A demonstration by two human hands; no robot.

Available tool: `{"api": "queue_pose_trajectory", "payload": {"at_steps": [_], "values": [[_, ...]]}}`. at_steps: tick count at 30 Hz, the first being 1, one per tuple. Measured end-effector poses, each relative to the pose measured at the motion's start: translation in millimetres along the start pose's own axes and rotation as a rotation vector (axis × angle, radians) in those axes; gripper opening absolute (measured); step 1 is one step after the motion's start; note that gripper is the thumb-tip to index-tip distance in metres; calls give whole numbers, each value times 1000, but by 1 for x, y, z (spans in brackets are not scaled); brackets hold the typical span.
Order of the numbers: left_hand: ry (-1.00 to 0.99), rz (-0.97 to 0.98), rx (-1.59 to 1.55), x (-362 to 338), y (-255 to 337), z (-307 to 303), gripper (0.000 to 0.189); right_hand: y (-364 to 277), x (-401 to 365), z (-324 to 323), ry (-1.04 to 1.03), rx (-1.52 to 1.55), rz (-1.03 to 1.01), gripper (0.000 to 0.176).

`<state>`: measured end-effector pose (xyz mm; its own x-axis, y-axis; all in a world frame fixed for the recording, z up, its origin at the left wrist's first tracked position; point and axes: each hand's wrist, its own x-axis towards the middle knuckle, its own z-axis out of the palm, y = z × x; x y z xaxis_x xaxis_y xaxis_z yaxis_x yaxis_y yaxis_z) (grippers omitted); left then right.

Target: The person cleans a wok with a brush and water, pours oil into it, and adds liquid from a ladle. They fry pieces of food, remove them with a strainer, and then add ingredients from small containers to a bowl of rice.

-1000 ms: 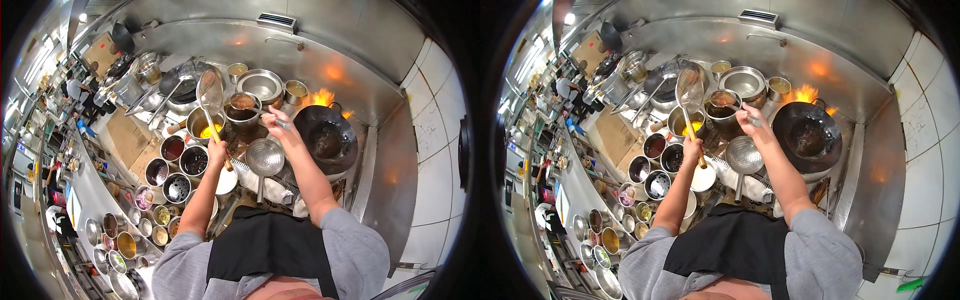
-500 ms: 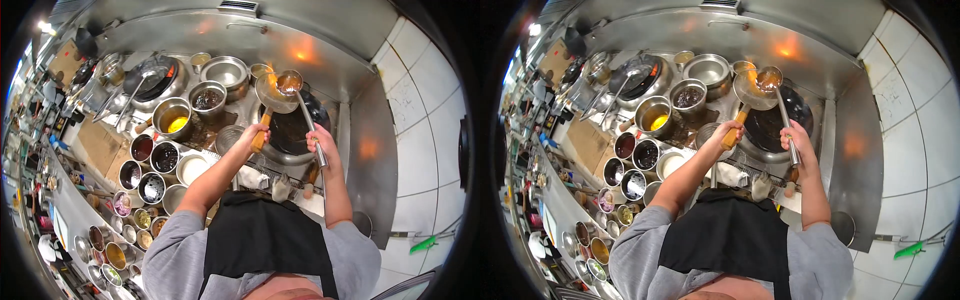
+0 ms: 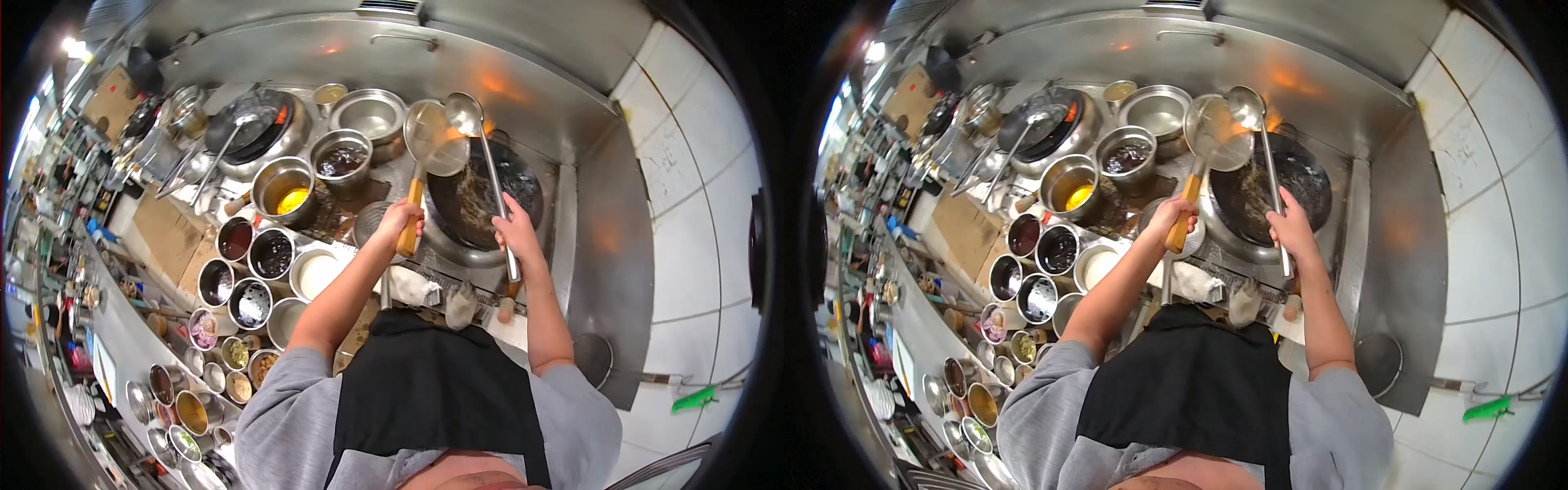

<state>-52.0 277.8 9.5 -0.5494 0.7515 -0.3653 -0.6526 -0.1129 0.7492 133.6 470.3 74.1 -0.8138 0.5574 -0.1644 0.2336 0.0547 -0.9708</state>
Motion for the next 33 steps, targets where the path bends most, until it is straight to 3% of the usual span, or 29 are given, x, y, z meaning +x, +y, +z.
{"api": "queue_pose_trajectory", "payload": {"at_steps": [3,7,10,12,14,15,16,18,19,22,28,31,33], "values": [[169,270,129,-22,17,-35,22,-14,34,46,-170,132,-19,68],[511,486,429,-39,44,-96,37,-10,96,113,-387,108,31,67],[721,450,479,-57,60,-135,44,-1,129,169,-443,-128,-69,57],[722,455,417,-70,65,-151,41,8,152,205,-416,-229,-137,51],[707,450,425,-81,64,-162,40,8,175,231,-529,-583,-68,24],[697,453,407,-87,63,-164,36,8,185,238,-533,-576,-67,24],[686,455,390,-92,61,-165,32,7,194,243,-604,-182,206,10],[681,472,352,-98,58,-165,33,1,211,248,-729,677,722,16],[674,489,307,-99,57,-165,34,3,210,249,-659,909,701,17],[708,471,337,-98,55,-162,37,-2,202,244,-585,1131,778,15],[662,429,273,-64,45,-137,41,-36,143,183,-796,1663,739,12],[435,399,75,-45,34,-98,23,-45,115,132,-752,1758,660,10],[325,311,19,-32,27,-69,25,-56,88,97,-734,1727,557,9]]}}
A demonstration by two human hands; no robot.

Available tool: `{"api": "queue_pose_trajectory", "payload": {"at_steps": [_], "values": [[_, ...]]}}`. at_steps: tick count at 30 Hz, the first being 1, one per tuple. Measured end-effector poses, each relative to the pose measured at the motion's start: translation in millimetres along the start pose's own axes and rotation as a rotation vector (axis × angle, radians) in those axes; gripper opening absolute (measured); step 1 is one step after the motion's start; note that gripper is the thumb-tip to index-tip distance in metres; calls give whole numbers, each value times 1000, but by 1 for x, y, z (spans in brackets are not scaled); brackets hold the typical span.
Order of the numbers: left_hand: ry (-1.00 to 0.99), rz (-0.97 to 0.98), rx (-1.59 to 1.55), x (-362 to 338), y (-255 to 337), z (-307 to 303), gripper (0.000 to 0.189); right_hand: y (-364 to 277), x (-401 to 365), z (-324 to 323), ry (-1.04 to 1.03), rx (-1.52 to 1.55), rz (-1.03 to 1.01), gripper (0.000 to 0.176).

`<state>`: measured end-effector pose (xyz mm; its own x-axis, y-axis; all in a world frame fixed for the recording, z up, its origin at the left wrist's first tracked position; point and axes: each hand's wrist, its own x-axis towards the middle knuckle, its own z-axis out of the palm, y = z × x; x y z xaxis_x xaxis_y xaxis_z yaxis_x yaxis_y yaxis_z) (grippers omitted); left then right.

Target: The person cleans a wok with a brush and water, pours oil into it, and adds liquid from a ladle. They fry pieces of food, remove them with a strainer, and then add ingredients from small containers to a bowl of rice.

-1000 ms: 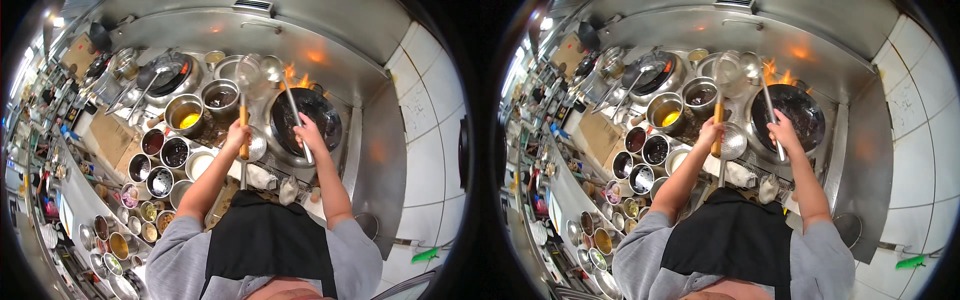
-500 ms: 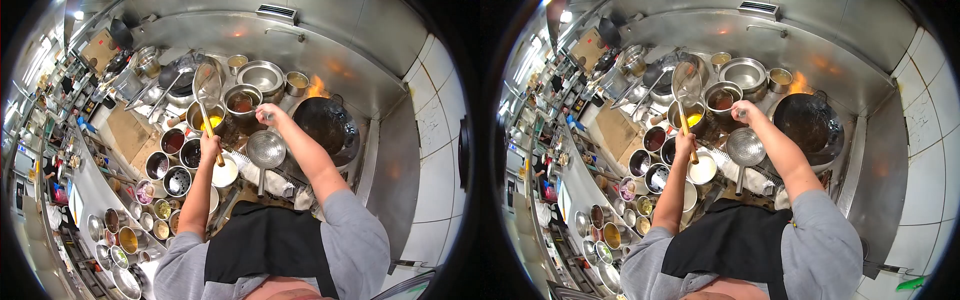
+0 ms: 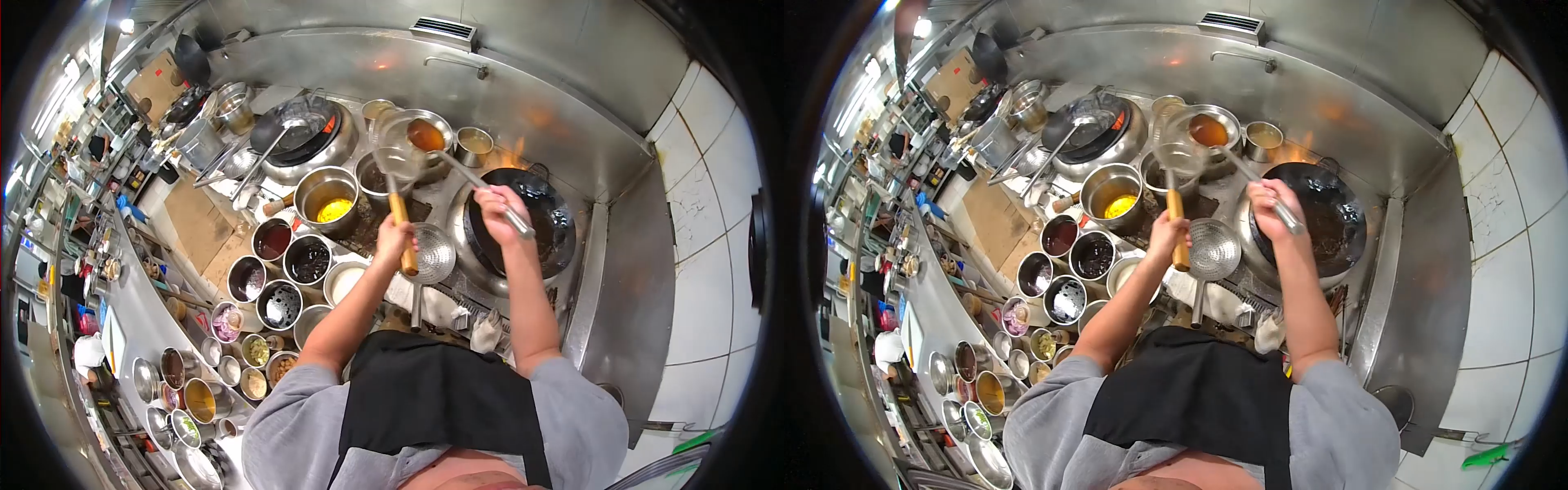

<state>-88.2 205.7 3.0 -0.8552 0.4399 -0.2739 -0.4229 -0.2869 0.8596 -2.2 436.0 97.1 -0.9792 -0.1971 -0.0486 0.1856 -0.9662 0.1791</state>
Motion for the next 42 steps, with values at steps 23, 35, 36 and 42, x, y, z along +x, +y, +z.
{"api": "queue_pose_trajectory", "payload": {"at_steps": [23,35,36,42], "values": [[-377,-492,-166,8,-44,73,18,-11,-170,-9,776,-1848,-519,65],[308,232,414,-8,38,-69,35,12,71,-62,446,-1851,-158,42],[343,219,386,-12,42,-75,34,18,88,-69,440,-1952,-152,31],[317,151,276,-25,42,-110,27,11,173,-91,579,-1484,219,4]]}}
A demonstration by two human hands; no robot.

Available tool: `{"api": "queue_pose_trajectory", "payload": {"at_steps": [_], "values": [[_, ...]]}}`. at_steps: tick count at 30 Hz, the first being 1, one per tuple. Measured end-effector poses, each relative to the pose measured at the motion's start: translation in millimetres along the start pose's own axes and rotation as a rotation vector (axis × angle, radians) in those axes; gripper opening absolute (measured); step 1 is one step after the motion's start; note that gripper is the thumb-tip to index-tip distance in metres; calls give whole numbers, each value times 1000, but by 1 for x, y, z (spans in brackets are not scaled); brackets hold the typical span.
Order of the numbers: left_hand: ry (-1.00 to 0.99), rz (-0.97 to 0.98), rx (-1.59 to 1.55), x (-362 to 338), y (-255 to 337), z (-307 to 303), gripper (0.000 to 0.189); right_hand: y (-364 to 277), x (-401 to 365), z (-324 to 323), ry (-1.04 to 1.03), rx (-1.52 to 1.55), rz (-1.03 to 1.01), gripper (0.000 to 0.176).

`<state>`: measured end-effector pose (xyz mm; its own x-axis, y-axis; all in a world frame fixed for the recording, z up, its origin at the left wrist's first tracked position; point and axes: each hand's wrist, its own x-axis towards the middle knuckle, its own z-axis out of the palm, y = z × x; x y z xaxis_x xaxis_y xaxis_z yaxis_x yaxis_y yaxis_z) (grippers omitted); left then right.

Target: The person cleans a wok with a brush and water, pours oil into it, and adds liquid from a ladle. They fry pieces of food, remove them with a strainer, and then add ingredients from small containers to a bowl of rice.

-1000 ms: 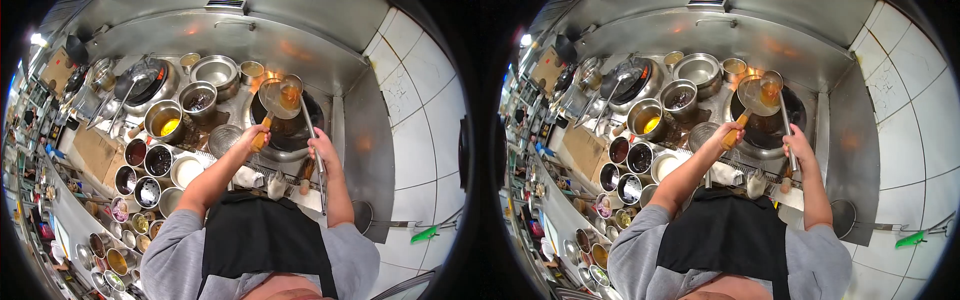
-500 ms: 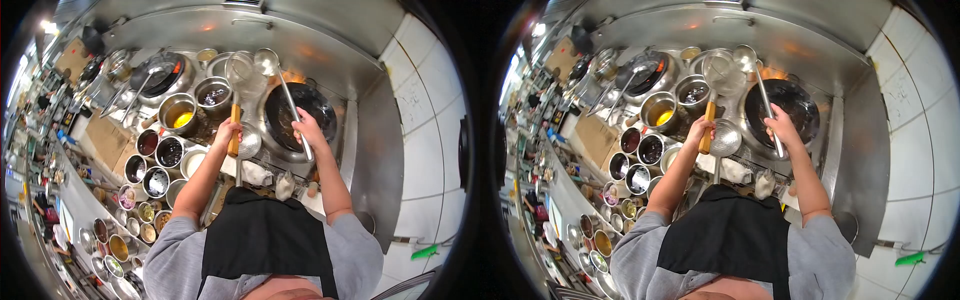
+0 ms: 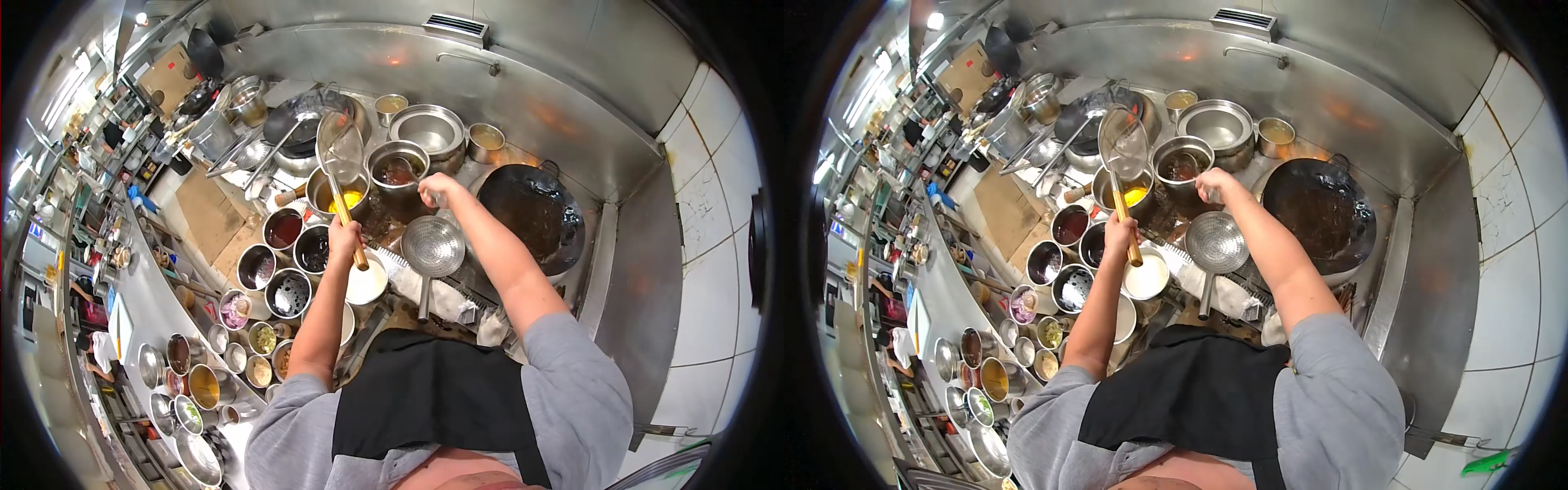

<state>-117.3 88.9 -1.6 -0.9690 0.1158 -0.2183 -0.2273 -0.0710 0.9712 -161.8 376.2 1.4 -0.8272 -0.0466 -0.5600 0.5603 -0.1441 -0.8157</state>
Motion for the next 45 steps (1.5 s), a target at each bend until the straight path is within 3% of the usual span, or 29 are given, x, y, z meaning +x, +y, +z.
{"api": "queue_pose_trajectory", "payload": {"at_steps": [2,4,8,9,10,14,17,20,22,23,27,31,37,41,45], "values": [[-4,7,-34,-8,2,-2,28,-3,-23,5,-257,671,-146,13],[-10,-4,-65,-10,1,-3,34,-1,4,-5,-381,923,-33,15],[-5,30,-29,-3,-4,5,29,2,-29,-12,-404,1151,-31,14],[-6,44,-3,-1,-7,9,28,-1,-54,-12,-513,1289,-11,14],[-5,1,-19,-8,3,29,25,-1,-79,-17,-615,1430,3,14],[-156,-50,-192,-19,0,83,24,1,-157,-38,-606,1517,-143,11],[-402,-163,-350,-26,-6,120,18,13,-215,-64,-555,1390,-298,11],[-594,-287,-440,-34,-11,155,16,38,-263,-96,-377,1145,-364,14],[-743,-631,-571,-36,-18,180,17,41,-302,-88,76,764,-480,21],[-825,-690,-608,-39,-22,191,19,52,-312,-89,270,601,-450,28],[-883,-918,-573,-49,-39,230,26,103,-336,-111,589,-15,-286,72],[-879,-938,-549,-53,-50,245,22,136,-350,-130,708,-299,-310,71],[-845,-804,-627,-33,-35,197,21,96,-339,-110,672,-250,-378,68],[-651,-330,-349,-17,-9,142,15,62,-286,-85,457,-62,-475,67],[-346,-74,-193,-10,9,96,24,31,-212,-60,239,17,-429,67]]}}
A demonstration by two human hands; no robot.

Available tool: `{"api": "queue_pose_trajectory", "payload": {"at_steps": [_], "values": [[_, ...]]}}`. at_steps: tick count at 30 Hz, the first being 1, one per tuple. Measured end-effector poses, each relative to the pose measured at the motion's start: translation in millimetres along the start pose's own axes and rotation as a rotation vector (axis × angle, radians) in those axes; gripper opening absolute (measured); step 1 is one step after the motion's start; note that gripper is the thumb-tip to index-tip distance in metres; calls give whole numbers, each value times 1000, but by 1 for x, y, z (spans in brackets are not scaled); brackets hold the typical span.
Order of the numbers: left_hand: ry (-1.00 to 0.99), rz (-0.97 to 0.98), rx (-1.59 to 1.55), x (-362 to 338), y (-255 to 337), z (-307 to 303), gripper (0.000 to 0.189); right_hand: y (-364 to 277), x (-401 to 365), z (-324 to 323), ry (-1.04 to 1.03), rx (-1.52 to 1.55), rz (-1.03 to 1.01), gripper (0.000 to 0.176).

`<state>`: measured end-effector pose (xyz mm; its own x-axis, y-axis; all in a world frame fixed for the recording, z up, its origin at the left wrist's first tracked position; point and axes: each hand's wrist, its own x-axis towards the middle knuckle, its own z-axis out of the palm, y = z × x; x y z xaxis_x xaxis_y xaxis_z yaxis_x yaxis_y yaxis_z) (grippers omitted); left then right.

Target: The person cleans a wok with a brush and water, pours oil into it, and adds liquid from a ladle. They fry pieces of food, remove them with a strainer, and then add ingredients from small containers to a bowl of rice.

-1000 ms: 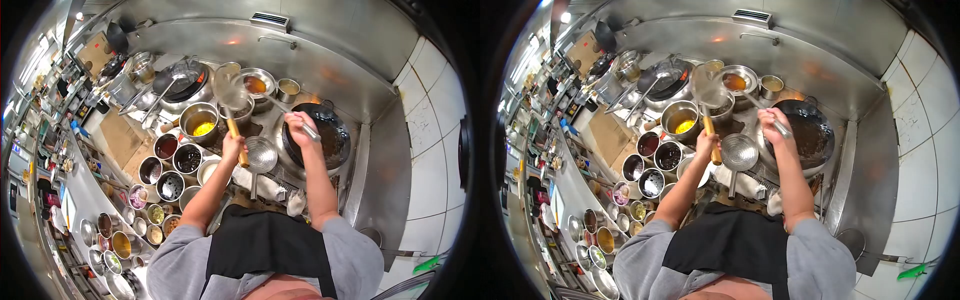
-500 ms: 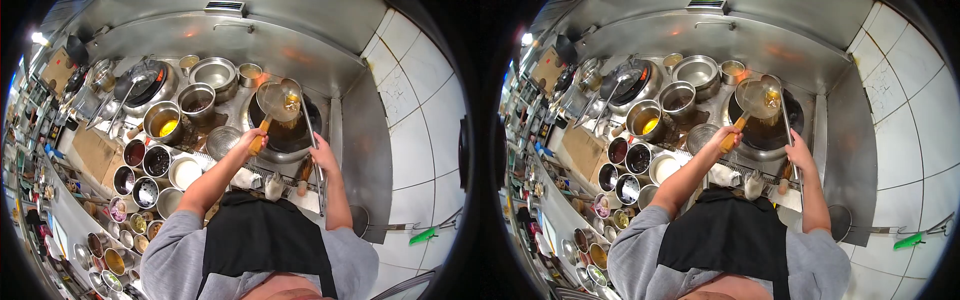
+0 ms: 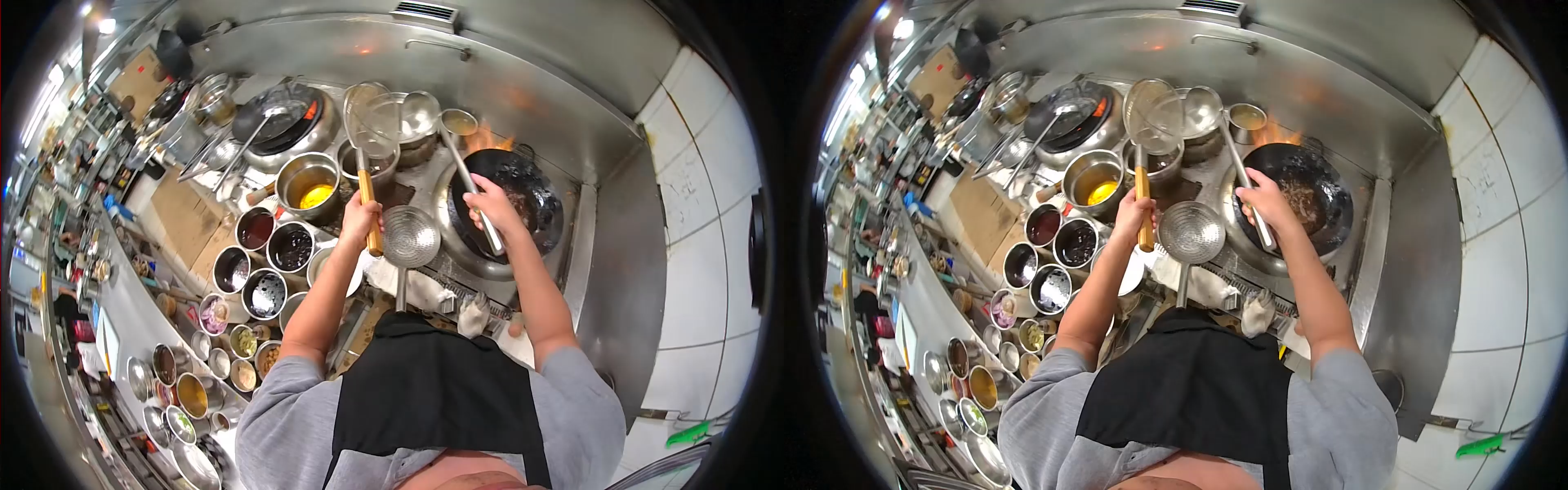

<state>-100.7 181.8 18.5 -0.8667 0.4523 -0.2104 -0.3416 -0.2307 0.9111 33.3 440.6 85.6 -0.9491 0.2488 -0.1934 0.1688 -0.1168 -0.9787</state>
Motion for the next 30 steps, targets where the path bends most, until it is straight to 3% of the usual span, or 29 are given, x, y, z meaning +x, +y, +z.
{"api": "queue_pose_trajectory", "payload": {"at_steps": [3,7,8,9,11,12,13,15,19,22,26,30], "values": [[165,97,129,-8,17,-27,25,17,64,28,-94,-195,87,66],[246,53,153,-17,27,-64,18,42,125,82,-111,-542,10,31],[253,57,155,-21,26,-71,18,44,138,95,-121,-664,-3,10],[253,54,139,-23,25,-79,18,47,154,102,-126,-662,-10,10],[254,54,128,-30,25,-89,18,51,181,113,-264,-399,356,23],[257,51,119,-35,25,-93,19,51,186,110,-274,5,461,9],[258,49,110,-38,26,-97,19,50,195,113,-217,295,606,12],[257,47,113,-43,26,-103,20,52,198,109,-348,867,617,13],[245,36,103,-42,28,-108,22,44,175,103,-316,1139,585,14],[275,5,115,-33,24,-99,31,31,133,98,-439,1575,533,12],[205,4,60,-25,17,-60,21,8,68,79,-468,1674,367,13],[-72,-84,-117,-13,-2,-13,18,-19,0,43,-374,1539,161,16]]}}
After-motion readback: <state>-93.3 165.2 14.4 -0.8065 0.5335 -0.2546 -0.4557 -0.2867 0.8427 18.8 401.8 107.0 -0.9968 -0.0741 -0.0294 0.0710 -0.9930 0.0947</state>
